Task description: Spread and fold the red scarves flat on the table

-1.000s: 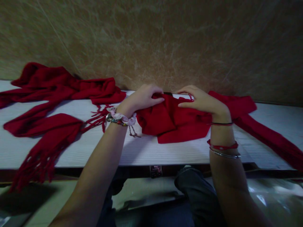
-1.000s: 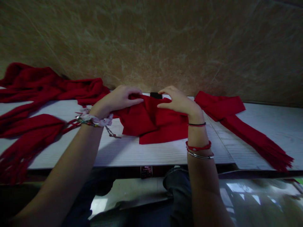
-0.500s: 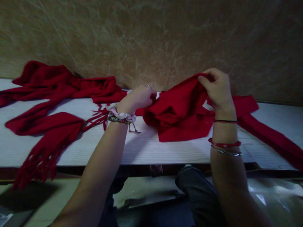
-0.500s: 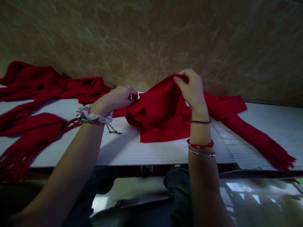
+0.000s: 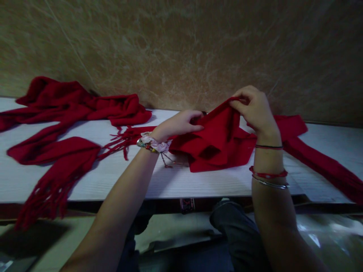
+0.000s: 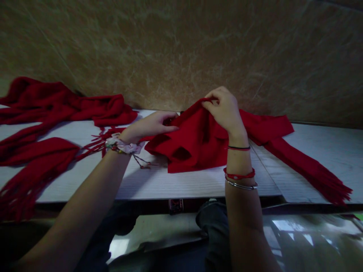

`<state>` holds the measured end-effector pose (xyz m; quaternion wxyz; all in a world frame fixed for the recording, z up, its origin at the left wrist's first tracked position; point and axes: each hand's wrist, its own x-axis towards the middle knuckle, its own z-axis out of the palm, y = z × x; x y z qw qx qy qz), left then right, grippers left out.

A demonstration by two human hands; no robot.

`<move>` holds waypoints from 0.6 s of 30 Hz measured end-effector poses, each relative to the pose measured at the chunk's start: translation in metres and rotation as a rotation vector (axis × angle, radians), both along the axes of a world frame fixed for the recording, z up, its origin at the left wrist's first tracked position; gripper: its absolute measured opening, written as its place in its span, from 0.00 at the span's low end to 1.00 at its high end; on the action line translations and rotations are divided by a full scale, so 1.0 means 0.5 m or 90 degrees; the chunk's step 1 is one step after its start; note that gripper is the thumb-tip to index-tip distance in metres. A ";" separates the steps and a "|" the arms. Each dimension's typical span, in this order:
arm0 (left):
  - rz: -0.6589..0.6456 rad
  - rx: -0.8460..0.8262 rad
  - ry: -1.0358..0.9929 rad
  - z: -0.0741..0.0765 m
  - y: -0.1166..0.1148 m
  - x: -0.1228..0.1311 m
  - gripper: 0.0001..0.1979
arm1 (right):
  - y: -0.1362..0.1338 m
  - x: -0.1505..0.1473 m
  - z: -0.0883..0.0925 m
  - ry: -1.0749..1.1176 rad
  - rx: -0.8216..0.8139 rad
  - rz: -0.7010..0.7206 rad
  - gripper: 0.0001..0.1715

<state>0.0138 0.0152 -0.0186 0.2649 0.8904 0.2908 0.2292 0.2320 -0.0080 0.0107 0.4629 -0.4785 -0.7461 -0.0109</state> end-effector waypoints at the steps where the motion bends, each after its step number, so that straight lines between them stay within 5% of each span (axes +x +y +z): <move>1: -0.020 -0.020 0.018 0.001 0.003 -0.004 0.13 | 0.003 0.005 -0.002 0.017 0.008 -0.012 0.03; 6: -0.080 -0.070 0.086 0.003 0.002 -0.005 0.11 | 0.025 0.032 -0.024 0.007 -0.004 -0.048 0.05; 13: 0.132 0.142 -0.012 0.030 -0.001 -0.021 0.09 | 0.008 0.009 -0.027 -0.207 -0.105 0.071 0.14; 18: 0.048 0.160 -0.003 0.040 -0.011 -0.020 0.07 | -0.007 -0.050 -0.013 -0.269 -0.170 0.125 0.09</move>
